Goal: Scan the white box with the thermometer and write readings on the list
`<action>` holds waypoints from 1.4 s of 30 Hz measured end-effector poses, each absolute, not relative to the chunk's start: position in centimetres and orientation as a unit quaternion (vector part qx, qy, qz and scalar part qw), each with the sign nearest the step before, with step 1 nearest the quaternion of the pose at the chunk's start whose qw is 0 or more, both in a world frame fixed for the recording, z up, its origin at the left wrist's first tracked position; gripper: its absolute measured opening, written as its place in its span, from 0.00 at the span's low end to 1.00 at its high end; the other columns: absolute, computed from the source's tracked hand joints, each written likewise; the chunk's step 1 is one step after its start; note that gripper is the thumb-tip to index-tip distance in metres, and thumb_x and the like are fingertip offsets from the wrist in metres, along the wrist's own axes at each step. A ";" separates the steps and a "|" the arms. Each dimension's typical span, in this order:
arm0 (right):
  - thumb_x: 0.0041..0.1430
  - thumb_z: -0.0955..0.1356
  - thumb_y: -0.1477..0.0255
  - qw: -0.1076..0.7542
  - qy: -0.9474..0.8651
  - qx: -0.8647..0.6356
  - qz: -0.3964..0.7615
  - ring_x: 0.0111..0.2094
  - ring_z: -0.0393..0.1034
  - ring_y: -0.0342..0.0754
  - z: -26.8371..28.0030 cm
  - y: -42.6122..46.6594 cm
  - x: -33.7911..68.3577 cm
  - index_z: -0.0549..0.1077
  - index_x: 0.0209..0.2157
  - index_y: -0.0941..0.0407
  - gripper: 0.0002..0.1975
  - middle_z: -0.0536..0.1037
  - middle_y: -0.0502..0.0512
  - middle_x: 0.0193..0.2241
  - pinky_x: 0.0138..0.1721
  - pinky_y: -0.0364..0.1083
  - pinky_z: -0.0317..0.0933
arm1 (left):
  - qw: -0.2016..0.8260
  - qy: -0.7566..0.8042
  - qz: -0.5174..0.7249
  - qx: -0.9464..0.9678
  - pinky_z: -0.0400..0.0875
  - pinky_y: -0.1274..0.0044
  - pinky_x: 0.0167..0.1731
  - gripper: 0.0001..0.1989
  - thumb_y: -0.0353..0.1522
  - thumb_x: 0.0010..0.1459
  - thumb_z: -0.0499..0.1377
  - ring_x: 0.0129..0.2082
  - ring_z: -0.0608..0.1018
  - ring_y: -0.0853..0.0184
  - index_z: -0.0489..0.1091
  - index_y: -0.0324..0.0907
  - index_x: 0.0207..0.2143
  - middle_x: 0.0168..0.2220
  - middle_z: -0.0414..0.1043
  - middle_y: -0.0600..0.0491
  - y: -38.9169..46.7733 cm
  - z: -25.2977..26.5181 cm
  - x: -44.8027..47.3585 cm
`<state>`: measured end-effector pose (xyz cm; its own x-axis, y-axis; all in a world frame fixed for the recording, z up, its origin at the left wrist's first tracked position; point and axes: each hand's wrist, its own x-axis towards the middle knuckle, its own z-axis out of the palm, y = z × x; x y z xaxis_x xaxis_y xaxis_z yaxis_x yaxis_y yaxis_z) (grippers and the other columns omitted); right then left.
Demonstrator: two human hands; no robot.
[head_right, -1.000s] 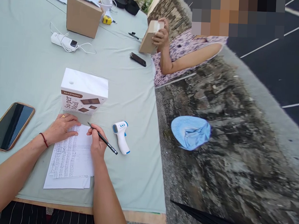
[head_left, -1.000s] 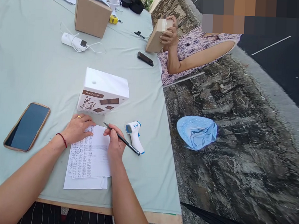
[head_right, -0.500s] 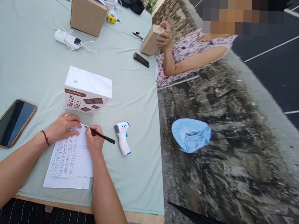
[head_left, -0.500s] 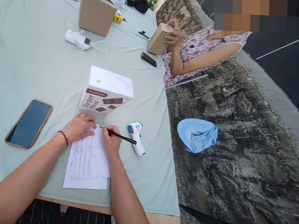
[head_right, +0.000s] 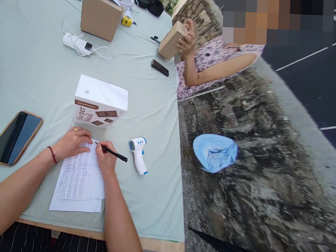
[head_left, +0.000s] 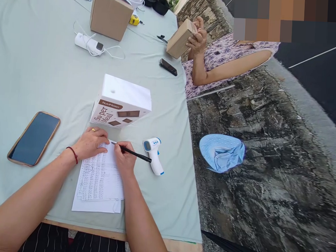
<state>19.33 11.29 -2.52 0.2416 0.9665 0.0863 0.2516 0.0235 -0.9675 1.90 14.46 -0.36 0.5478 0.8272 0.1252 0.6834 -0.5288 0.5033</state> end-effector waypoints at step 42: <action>0.49 0.66 0.67 0.502 -0.503 -0.610 0.351 0.24 0.61 0.43 -2.4 11.4 19.3 0.68 0.23 0.53 0.06 0.69 0.45 0.20 0.28 0.45 0.58 | 0.180 0.428 0.175 0.868 0.64 0.65 0.47 0.11 0.37 0.57 0.64 0.47 0.73 0.57 0.76 0.45 0.43 0.45 0.74 0.49 14.5 -0.6 1.7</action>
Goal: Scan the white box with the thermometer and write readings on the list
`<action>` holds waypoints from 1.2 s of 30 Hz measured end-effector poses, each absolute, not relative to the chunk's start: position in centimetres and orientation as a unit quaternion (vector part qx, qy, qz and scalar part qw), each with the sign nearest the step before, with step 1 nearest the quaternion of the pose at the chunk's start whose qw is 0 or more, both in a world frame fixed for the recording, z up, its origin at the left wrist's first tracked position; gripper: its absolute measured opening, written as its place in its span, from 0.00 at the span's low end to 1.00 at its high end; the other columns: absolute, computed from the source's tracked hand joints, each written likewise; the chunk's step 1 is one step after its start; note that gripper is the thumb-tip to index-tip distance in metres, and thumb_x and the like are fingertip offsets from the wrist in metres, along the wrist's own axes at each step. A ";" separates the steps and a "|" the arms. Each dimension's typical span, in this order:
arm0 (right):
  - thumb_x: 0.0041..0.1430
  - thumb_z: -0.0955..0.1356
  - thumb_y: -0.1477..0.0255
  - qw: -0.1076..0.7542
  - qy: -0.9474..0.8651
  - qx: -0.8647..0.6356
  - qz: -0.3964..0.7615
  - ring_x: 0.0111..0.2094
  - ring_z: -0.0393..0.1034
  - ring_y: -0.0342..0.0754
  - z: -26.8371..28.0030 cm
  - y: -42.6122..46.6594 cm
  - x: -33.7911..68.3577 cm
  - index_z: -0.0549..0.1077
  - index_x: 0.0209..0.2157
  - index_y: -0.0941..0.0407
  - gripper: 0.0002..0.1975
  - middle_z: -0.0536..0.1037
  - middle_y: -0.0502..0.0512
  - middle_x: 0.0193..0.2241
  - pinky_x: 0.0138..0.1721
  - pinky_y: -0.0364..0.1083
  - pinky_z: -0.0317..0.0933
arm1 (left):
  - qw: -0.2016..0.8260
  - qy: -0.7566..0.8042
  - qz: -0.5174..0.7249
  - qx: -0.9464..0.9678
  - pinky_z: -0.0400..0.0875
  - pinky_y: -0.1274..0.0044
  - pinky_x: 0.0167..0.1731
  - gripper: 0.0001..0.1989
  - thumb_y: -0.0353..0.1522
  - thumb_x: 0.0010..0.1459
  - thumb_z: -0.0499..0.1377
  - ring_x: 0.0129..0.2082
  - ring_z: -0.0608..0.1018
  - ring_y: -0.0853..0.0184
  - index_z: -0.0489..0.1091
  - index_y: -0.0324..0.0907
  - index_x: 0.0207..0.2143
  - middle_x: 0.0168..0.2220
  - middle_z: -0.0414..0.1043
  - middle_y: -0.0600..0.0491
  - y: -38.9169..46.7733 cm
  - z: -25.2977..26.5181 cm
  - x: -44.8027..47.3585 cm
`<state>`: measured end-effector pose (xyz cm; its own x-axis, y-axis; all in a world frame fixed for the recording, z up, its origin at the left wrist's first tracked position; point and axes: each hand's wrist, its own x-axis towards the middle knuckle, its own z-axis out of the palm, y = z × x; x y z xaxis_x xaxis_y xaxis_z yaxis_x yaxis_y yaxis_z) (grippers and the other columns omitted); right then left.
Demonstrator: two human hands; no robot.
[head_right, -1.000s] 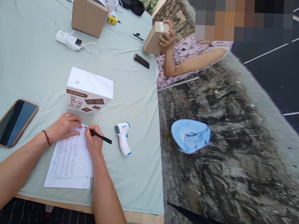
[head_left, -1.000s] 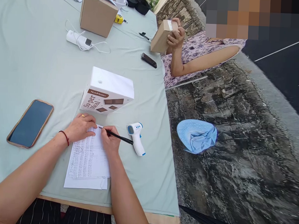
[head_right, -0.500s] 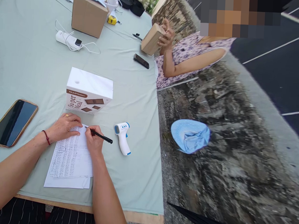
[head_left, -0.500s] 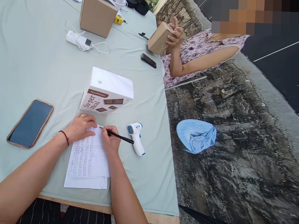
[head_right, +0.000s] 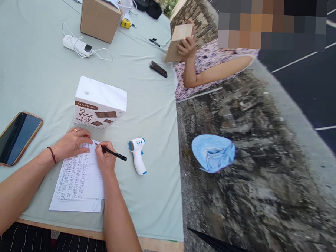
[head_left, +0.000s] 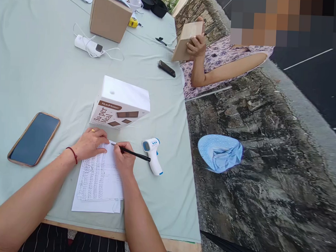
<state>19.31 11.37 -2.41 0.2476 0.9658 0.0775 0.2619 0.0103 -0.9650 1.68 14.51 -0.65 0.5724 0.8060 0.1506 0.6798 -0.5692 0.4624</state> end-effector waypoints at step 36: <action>0.49 0.65 0.68 0.521 -0.499 -0.614 0.322 0.24 0.61 0.43 -2.5 11.3 19.2 0.66 0.23 0.53 0.05 0.68 0.45 0.20 0.28 0.44 0.57 | 0.174 0.428 0.165 0.871 0.64 0.65 0.48 0.12 0.36 0.57 0.63 0.47 0.72 0.57 0.77 0.46 0.44 0.46 0.74 0.49 14.5 -0.7 1.6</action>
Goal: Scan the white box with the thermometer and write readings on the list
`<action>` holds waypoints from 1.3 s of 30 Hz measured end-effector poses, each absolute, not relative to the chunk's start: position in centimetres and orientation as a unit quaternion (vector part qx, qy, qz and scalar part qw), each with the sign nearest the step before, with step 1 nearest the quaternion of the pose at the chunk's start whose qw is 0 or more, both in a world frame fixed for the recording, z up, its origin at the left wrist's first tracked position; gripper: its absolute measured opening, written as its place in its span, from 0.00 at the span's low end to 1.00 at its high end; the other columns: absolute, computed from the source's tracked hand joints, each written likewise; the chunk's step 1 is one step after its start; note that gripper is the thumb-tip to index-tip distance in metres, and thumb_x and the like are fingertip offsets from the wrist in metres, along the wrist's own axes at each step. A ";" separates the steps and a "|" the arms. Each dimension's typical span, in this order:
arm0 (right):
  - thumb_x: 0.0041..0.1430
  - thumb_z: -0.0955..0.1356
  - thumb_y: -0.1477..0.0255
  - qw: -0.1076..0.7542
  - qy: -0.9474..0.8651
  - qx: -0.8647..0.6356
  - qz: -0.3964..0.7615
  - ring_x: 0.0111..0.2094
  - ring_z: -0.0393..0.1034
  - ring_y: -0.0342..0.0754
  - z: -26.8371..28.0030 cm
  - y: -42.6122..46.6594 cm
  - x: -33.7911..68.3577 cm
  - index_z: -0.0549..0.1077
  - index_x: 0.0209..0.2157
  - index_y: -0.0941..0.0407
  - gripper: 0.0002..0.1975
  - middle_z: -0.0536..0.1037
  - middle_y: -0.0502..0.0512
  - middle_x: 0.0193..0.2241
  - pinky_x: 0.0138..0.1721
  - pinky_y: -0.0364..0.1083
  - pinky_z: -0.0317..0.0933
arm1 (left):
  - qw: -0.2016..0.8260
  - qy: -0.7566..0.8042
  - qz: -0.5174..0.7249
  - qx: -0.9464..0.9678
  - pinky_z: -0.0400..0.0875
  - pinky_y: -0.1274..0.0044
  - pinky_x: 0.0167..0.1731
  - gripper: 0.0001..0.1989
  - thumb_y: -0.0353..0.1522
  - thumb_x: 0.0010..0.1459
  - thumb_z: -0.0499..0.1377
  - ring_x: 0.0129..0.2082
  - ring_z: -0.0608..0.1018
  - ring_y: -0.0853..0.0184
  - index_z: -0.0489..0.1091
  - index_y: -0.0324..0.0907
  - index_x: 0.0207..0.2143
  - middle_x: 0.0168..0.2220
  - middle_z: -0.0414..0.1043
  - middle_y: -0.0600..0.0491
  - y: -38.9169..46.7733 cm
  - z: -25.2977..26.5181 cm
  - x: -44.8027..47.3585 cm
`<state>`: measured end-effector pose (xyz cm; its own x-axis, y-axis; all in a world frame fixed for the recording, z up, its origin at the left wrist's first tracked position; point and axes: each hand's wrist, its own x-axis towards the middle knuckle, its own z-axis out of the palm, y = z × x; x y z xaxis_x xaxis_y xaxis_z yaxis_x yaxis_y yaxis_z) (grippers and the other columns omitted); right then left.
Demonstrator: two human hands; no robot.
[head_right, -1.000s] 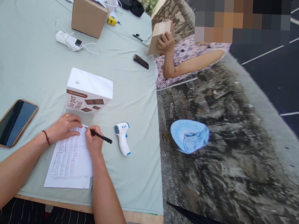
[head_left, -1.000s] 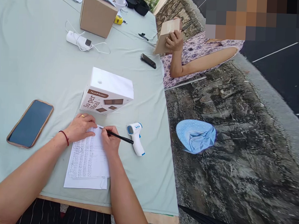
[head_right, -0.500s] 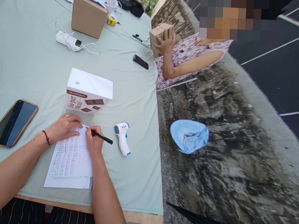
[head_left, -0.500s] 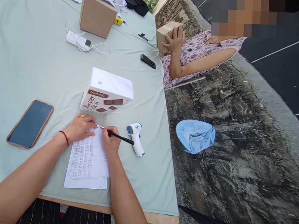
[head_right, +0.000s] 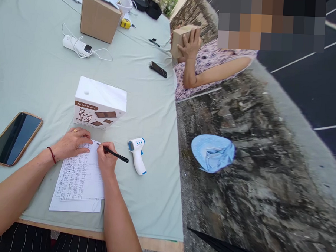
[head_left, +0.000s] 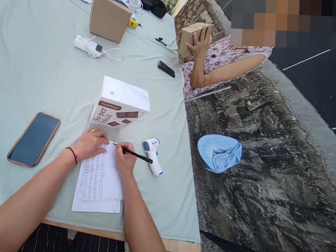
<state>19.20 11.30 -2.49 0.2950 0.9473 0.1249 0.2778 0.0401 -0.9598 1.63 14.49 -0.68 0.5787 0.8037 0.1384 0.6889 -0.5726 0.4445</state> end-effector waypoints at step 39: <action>0.68 0.58 0.65 0.464 -0.651 -0.580 0.161 0.60 0.62 0.53 -4.3 12.4 24.7 0.63 0.62 0.50 0.22 0.72 0.60 0.57 0.61 0.60 0.57 | 0.110 0.656 0.369 0.649 0.52 0.49 0.62 0.35 0.35 0.56 0.56 0.66 0.59 0.44 0.49 0.39 0.64 0.62 0.62 0.36 15.2 -1.7 1.5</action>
